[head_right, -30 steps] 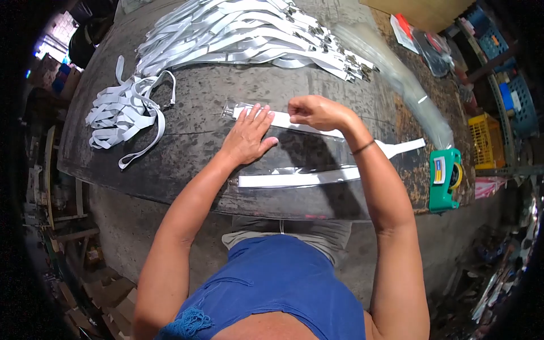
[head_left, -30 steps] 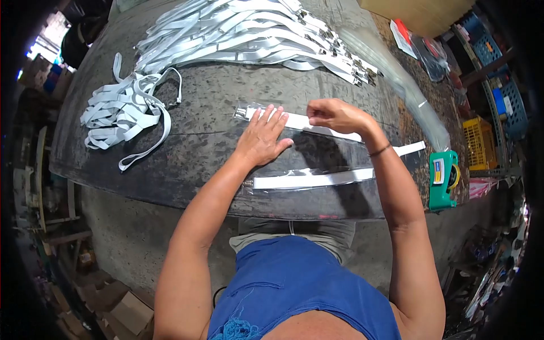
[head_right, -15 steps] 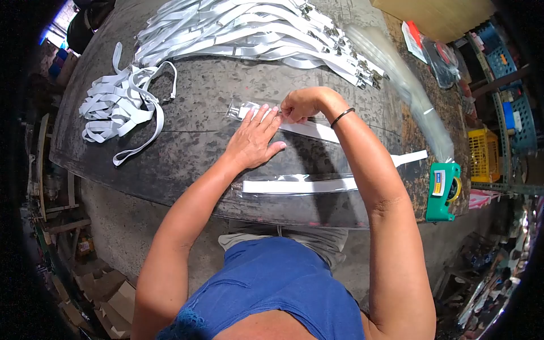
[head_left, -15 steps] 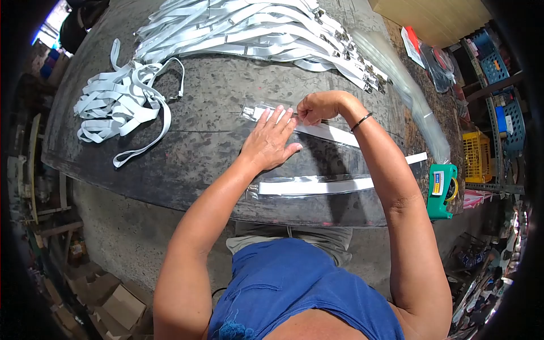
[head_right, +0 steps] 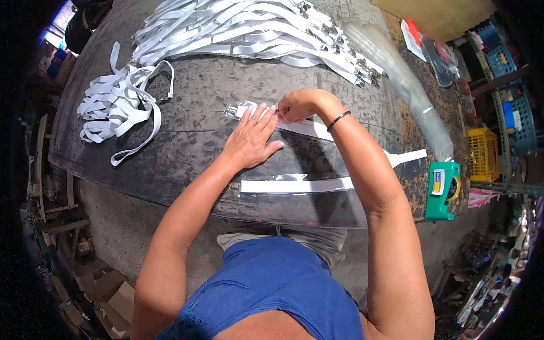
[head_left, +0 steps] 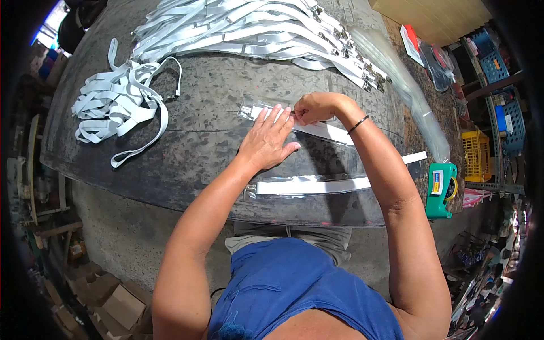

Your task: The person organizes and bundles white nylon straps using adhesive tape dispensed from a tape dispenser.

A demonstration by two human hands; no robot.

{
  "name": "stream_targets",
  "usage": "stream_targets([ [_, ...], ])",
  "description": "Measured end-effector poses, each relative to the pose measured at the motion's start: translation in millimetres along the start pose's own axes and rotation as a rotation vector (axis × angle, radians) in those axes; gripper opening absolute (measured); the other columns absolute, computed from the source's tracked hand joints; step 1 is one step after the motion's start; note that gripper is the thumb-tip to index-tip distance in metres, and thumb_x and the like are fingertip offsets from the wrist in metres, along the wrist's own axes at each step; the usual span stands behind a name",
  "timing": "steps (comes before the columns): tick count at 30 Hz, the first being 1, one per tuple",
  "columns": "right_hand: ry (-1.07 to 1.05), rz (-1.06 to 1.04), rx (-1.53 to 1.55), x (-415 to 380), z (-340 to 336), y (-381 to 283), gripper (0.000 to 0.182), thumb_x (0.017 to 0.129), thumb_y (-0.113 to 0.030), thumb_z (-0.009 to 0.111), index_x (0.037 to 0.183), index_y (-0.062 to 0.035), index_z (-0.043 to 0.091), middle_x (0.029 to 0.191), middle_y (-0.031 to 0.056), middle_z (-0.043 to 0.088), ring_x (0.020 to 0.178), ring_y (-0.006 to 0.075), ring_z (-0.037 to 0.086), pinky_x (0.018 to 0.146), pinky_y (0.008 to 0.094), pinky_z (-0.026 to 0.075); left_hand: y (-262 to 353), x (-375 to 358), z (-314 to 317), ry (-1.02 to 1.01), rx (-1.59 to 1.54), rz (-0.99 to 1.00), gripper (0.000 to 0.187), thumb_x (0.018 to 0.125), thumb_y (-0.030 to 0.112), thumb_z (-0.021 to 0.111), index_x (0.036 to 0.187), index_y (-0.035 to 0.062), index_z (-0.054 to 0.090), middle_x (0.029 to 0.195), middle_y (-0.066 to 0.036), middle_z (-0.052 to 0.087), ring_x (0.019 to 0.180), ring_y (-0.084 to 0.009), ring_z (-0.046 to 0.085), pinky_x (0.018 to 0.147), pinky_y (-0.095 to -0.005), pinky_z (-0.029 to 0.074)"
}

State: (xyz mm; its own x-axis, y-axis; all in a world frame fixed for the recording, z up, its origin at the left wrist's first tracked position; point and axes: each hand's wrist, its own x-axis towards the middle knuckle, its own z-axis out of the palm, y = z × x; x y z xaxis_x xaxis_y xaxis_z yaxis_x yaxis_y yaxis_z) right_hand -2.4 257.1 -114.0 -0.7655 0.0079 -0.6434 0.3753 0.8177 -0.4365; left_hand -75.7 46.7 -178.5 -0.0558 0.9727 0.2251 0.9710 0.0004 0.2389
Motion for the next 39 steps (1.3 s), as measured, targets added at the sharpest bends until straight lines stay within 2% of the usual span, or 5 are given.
stream_targets([
  [18,0.539,0.315,-0.152,-47,42,0,0.054,0.076,-0.044,0.075,0.109,-0.0022,0.068,0.108,0.0193,0.069,0.099,0.0367,0.067,0.082,0.0415,0.054,0,-2,2,0.034,-0.02,-0.007,0.068,0.096,0.052,0.048,0.144,0.0047,0.043,0.152,-0.016,0.038,0.144,-0.0346,0.028,0.118,-0.0499,0.021],
  [23,1.019,0.02,-0.329,-60,101,-6,0.073,0.089,-0.043,0.063,0.147,-0.0071,0.036,0.151,0.0179,0.037,0.139,0.0416,0.034,0.108,0.0568,0.033,0,-2,2,0.051,-0.017,0.014,0.064,0.096,0.047,0.049,0.144,0.0034,0.042,0.152,-0.016,0.038,0.144,-0.0343,0.028,0.118,-0.0497,0.021],
  [32,0.609,0.101,-0.355,-59,106,-27,0.083,0.093,-0.062,0.044,0.151,-0.0059,0.03,0.159,0.0142,0.027,0.148,0.0355,0.019,0.113,0.0666,0.012,1,-2,0,0.039,0.003,0.013,0.055,0.094,0.025,0.048,0.144,0.0029,0.041,0.153,-0.016,0.037,0.144,-0.0335,0.029,0.118,-0.0493,0.02],
  [36,1.111,0.014,-0.271,-57,102,-32,0.086,0.093,-0.065,0.04,0.154,-0.006,0.024,0.161,0.0142,0.019,0.149,0.0361,0.015,0.114,0.0659,0.01,1,-3,0,0.012,0.0,0.003,0.056,0.094,0.025,0.048,0.144,0.003,0.041,0.153,-0.016,0.036,0.144,-0.0335,0.028,0.119,-0.0494,0.02],
  [39,0.671,0.154,-0.336,-45,127,-38,0.085,0.095,-0.063,0.039,0.155,-0.0068,0.019,0.162,0.0148,0.017,0.151,0.0336,0.009,0.116,0.0618,0.006,0,-2,1,-0.021,0.02,-0.004,0.058,0.094,0.026,0.049,0.146,0.0024,0.039,0.155,-0.016,0.033,0.146,-0.0341,0.025,0.119,-0.0496,0.019],
])
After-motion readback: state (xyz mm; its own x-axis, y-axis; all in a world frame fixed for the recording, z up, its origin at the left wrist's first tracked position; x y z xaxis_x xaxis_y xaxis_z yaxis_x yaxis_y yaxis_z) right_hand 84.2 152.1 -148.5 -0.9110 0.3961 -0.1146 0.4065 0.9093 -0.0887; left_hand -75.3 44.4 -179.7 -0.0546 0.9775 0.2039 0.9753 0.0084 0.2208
